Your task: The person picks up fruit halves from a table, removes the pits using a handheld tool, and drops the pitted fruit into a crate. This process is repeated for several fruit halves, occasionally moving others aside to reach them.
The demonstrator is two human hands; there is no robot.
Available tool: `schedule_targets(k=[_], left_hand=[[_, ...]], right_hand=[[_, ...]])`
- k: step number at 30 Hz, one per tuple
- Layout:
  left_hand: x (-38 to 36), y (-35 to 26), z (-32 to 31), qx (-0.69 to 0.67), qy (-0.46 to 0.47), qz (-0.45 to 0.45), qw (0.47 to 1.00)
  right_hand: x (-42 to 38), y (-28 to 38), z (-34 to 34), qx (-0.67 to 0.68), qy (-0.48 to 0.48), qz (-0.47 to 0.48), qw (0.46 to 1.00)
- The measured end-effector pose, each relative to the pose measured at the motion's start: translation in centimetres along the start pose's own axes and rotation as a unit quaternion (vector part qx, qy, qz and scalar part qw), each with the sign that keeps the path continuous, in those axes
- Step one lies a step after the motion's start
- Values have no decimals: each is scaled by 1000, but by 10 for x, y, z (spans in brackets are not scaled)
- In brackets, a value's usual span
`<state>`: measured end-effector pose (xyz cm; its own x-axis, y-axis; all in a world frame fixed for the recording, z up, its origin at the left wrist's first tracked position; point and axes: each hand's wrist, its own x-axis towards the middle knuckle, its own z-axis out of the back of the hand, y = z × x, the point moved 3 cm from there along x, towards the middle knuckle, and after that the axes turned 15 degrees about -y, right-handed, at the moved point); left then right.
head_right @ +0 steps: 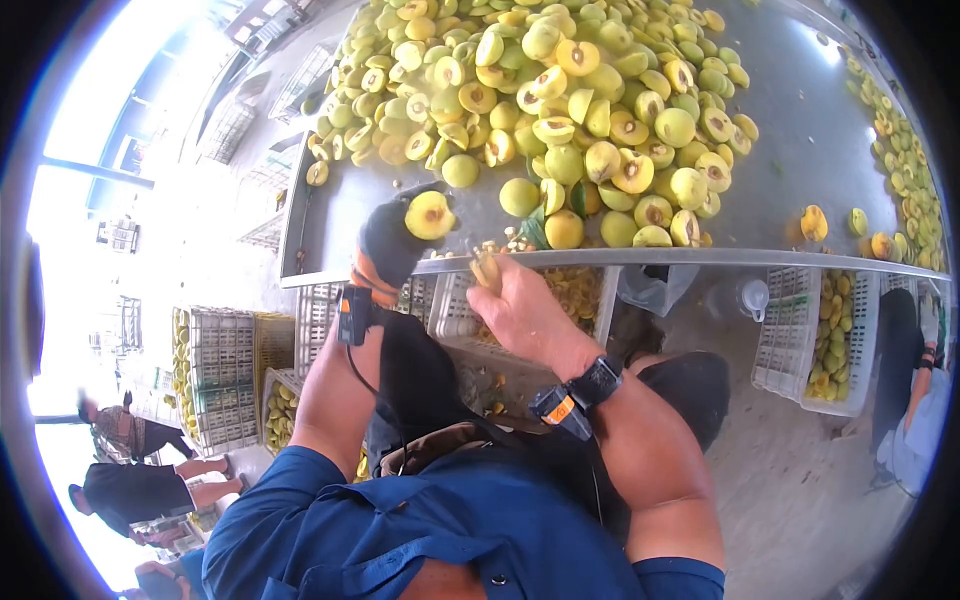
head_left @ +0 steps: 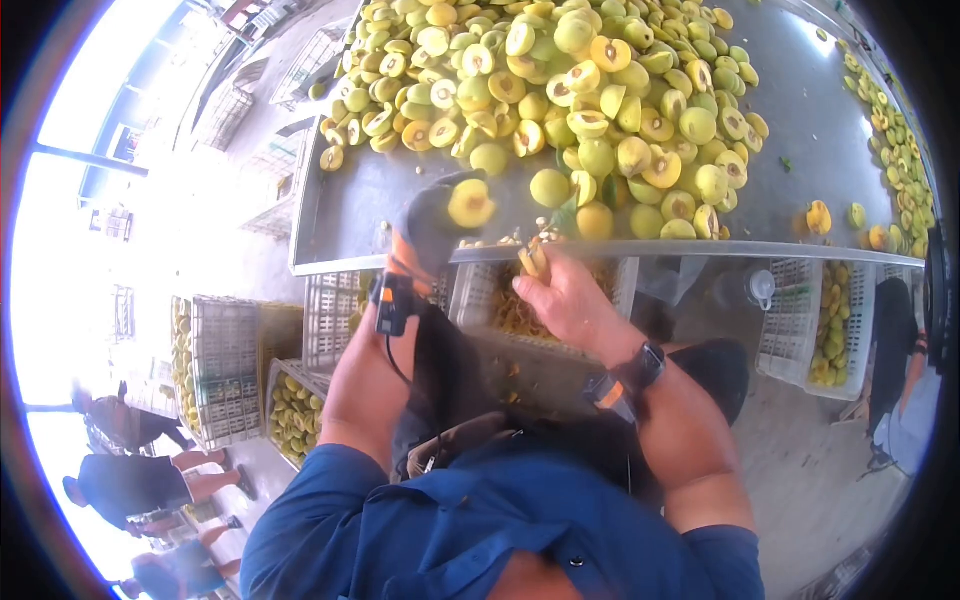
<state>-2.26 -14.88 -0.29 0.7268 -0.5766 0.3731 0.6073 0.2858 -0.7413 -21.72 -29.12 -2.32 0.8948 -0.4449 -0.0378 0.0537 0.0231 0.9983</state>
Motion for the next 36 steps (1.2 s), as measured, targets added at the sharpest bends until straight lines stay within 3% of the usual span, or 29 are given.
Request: schedule_targets(k=[1, 4, 8, 11, 13, 15, 17, 19, 20, 22, 24, 26, 29, 32, 34, 36], left_hand=[[-8, -21, -4, 44, 8, -10, 999], [-26, -31, -14, 81, 22, -10, 996], [-42, -40, -9, -60, -24, 65, 996], [-61, -12, 24, -281, -102, 202, 933], [-81, 17, 76, -114, -123, 100, 981], [-113, 55, 130, 44, -123, 48, 990], [-143, 101, 159, -27, -155, 245, 957], [-180, 130, 186, 56, -187, 417, 888], [-187, 138, 195, 97, -168, 409, 892], [-197, 181, 213, 316, -135, 259, 903], [-176, 152, 212, 480, -261, 249, 800], [-151, 138, 220, 439, -398, 262, 761], [-97, 110, 196, 224, -478, 167, 833], [-38, 98, 134, 129, -365, 108, 916], [-1, 73, 84, 241, -254, 15, 936], [29, 70, 31, 104, -157, 142, 972]], right_hand=[[0, 7, 2, 17, 16, -39, 999], [-2, 12, 0, 39, 1, -13, 999], [-7, 6, 1, 10, -7, 19, 1000], [-16, 7, 10, -22, -14, -4, 1000], [-20, 7, 15, -49, -11, -17, 999], [-25, 11, 16, -72, -1, -14, 997], [-28, 15, 16, -93, 7, -10, 996], [-30, 19, 10, -111, 18, -12, 994], [-29, 20, 6, -106, 23, -9, 994], [-28, 21, 2, -97, 29, -10, 995], [-27, 23, -2, -87, 31, -13, 996], [-23, 14, -2, -83, 20, -10, 996], [-22, 6, -3, -78, 27, -28, 996], [-23, 13, -3, -128, 33, -32, 991], [-22, 19, -2, -148, 38, -39, 988], [-20, 21, -2, -138, 50, -54, 988]])
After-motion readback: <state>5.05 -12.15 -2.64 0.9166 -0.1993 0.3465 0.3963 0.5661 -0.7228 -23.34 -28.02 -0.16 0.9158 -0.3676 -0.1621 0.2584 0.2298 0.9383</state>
